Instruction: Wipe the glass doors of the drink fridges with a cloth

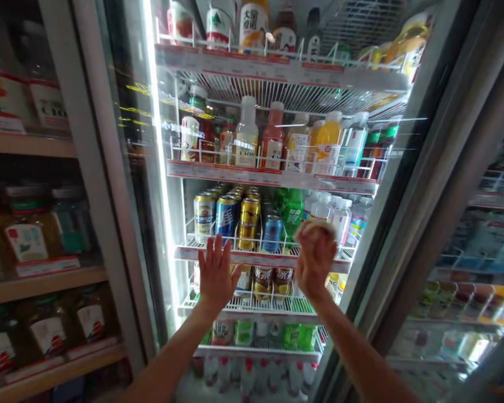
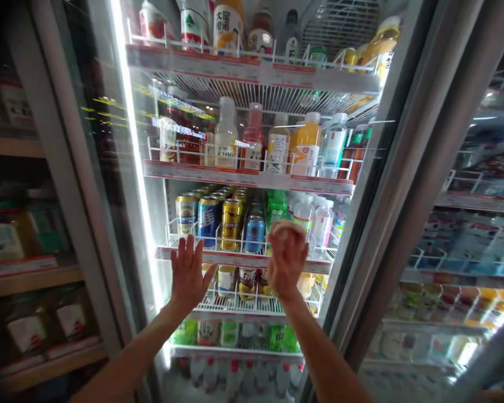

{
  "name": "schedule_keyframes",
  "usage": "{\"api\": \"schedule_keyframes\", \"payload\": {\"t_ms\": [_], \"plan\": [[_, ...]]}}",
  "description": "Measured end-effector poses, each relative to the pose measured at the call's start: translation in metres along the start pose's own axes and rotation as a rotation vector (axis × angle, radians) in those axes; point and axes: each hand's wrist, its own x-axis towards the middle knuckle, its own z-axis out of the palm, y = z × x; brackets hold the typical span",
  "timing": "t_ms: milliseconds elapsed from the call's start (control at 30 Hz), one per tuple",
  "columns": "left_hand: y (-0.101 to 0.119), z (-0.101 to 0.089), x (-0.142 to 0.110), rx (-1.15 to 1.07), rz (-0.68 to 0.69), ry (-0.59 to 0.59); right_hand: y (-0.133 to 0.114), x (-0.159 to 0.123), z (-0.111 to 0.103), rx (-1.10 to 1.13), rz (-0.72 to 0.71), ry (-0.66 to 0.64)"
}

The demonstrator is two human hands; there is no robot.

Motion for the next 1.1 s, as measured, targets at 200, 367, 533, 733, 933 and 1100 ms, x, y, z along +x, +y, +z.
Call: {"api": "schedule_keyframes", "payload": {"t_ms": [200,367,533,733,933,1100], "plan": [[-0.004,-0.006,-0.001,0.038,0.031,-0.066,-0.015,0.010,0.013,-0.175,0.143,0.177],[-0.018,-0.016,-0.008,0.008,0.076,-0.108,-0.049,0.005,0.024,-0.098,-0.056,-0.045],[-0.053,-0.028,-0.032,0.031,-0.075,-0.085,-0.077,0.027,0.028,-0.047,-0.305,-0.174],[-0.092,-0.043,-0.060,0.093,-0.233,-0.136,-0.111,0.033,0.054,0.071,-0.481,-0.244],[-0.112,-0.064,-0.078,0.173,-0.271,-0.185,-0.153,0.052,0.078,0.134,-0.429,-0.252],[-0.124,-0.082,-0.082,0.231,-0.291,-0.191,-0.186,0.050,0.098,0.274,-0.623,-0.346]]}}
